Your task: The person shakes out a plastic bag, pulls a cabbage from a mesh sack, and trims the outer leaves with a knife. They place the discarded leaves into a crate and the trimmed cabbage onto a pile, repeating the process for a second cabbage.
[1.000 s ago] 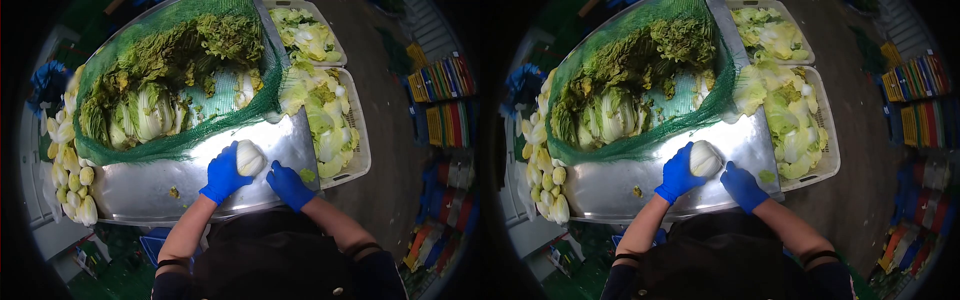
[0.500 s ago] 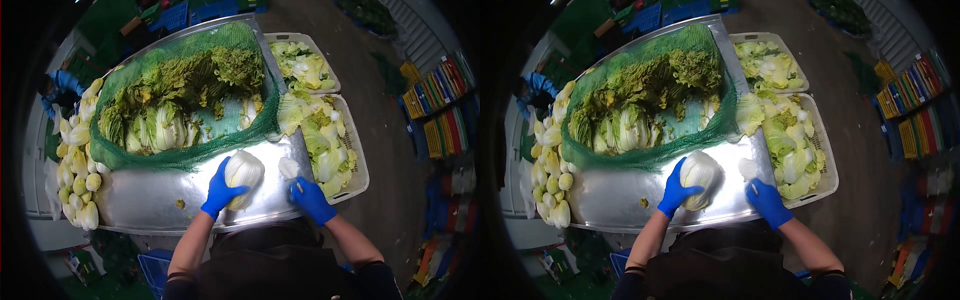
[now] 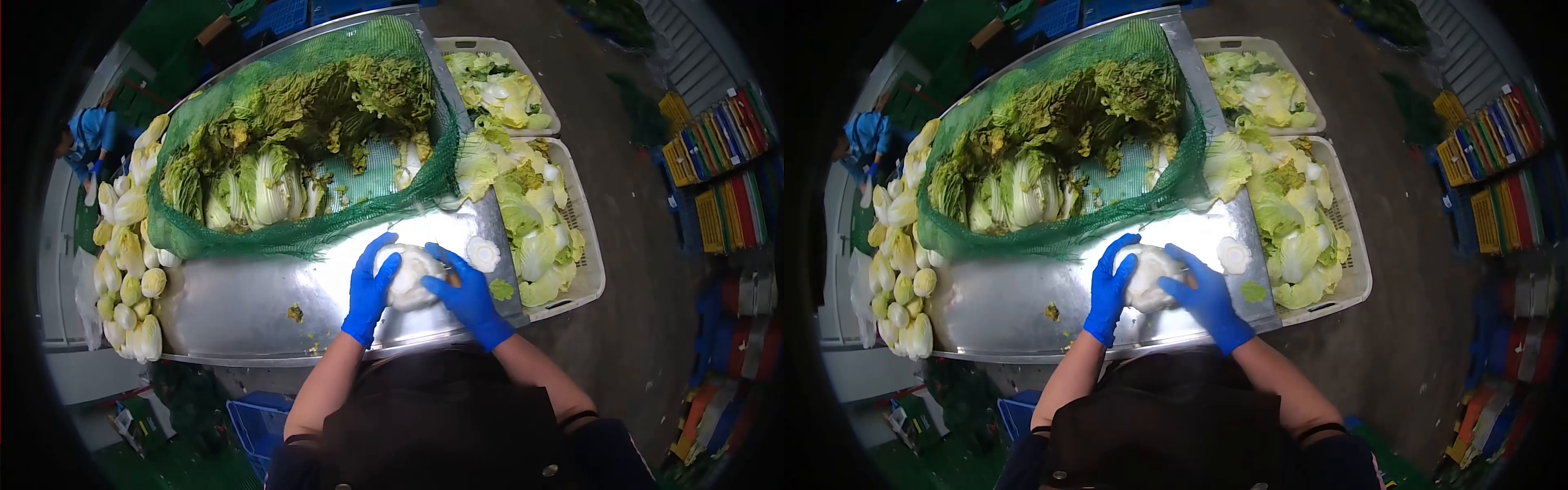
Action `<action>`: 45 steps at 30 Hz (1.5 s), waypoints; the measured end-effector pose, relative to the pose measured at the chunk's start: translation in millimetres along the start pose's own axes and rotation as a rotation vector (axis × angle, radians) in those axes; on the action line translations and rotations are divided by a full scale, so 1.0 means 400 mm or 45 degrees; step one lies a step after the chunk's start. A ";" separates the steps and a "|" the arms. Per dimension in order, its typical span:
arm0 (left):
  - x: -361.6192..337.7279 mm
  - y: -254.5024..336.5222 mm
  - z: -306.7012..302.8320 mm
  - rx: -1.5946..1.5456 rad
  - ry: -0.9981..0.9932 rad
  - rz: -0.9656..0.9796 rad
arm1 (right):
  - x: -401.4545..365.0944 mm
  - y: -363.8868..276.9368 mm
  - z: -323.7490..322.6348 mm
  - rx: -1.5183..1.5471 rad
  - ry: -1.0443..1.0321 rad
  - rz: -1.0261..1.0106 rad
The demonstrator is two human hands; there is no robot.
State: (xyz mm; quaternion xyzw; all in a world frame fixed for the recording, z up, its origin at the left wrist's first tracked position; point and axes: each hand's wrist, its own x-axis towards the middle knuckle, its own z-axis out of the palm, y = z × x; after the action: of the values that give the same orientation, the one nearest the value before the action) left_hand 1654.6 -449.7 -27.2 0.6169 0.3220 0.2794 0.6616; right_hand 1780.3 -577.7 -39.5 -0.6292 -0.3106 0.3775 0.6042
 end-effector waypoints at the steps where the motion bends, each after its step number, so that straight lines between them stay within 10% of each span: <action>1: -0.001 -0.004 -0.001 0.001 0.019 -0.010 | 0.006 0.033 -0.032 0.080 0.060 0.052; 6: -0.004 -0.008 -0.003 -0.151 0.058 -0.074 | 0.040 0.050 -0.198 -0.587 0.279 0.369; 8: -0.011 -0.012 0.014 0.109 0.096 -0.049 | 0.040 -0.072 -0.111 -0.378 0.232 -0.210; 22: 0.048 -0.010 0.047 -0.262 0.376 -0.289 | 0.047 -0.055 0.002 0.126 -0.082 -0.051; 24: 0.097 -0.220 -0.092 -0.178 0.490 -0.339 | 0.042 -0.055 -0.008 0.315 -0.049 -0.070; 28: 0.099 -0.028 -0.100 0.717 0.614 0.388 | 0.043 -0.061 -0.036 0.298 -0.033 -0.083; 34: 0.035 0.012 0.074 0.307 -0.065 0.058 | 0.020 -0.030 -0.014 0.254 -0.107 -0.013; 45: 0.104 -0.063 -0.023 -0.214 0.549 0.011 | 0.034 -0.022 0.025 0.000 -0.082 -0.133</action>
State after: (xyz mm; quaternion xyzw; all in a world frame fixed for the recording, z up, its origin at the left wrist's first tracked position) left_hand 1673.1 -414.0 -56.0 0.4870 0.4287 0.4335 0.6254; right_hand 1779.6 -560.1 -32.0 -0.5996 -0.3623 0.3654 0.6129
